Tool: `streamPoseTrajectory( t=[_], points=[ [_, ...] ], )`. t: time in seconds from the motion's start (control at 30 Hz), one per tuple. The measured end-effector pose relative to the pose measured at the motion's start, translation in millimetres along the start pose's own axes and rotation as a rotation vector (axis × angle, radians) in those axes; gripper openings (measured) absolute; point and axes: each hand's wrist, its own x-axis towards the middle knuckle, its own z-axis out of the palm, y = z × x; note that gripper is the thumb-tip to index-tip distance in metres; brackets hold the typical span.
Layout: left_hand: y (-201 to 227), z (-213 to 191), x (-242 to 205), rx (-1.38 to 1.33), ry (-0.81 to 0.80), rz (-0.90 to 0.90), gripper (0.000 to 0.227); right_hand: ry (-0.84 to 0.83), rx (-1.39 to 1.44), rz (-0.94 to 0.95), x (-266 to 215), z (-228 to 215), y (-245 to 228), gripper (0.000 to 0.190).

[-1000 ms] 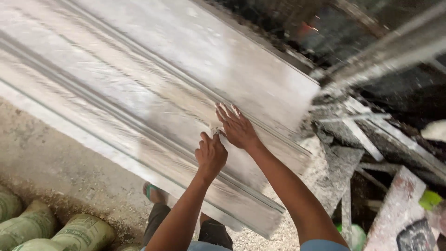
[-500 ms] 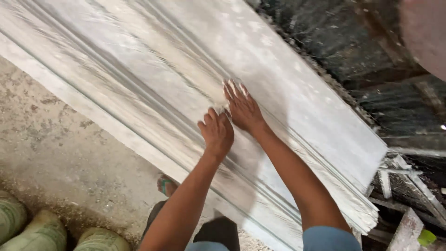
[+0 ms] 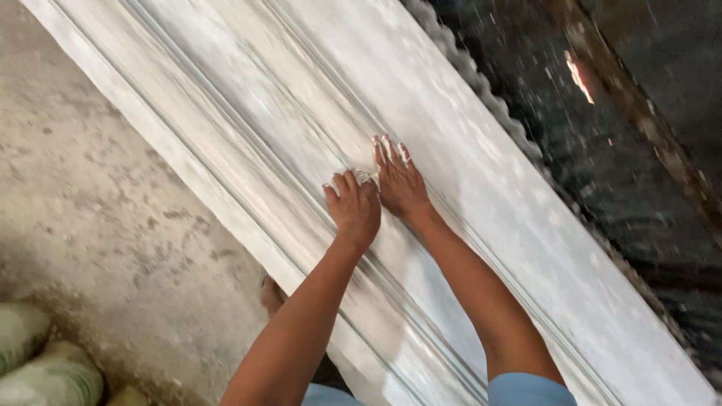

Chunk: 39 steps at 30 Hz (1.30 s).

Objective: The person scoops a white paste from a bucket and spreads it onto a long, corrugated surface using a small trowel. They then use their hands to smooth and rub the paste into the grooves of the surface. The person repeatedly scoops more paste and continues smoothing the surface.

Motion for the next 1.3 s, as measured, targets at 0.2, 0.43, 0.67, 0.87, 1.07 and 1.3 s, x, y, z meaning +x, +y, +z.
streamPoseTrajectory(
  t=[0.2, 0.43, 0.67, 0.87, 1.07, 1.3],
  points=[
    [-117, -62, 123, 0.019, -0.048, -0.040, 0.039, -0.100, 0.020, 0.026, 177, -36, -48, 0.077],
    [-255, -126, 264, 0.002, 0.061, -0.072, 0.034, -0.094, 0.002, -0.005, 382, -69, -101, 0.077],
    [-408, -222, 419, 0.040, -0.025, -0.029, 0.033, -0.153, -0.047, 0.034, 604, -100, -164, 0.072],
    [-538, -282, 545, 0.085, -0.013, -0.002, 0.033, -0.176, -0.089, 0.052, 789, -134, -217, 0.075],
    [-638, -330, 657, 0.074, -0.038, -0.012, 0.033, -0.101, -0.062, 0.049, 934, -136, -249, 0.068],
    [-688, -410, 768, 0.217, -0.279, 0.110, 0.044, -0.158, -0.110, 0.130, 1011, -132, -273, 0.063]
  ],
)
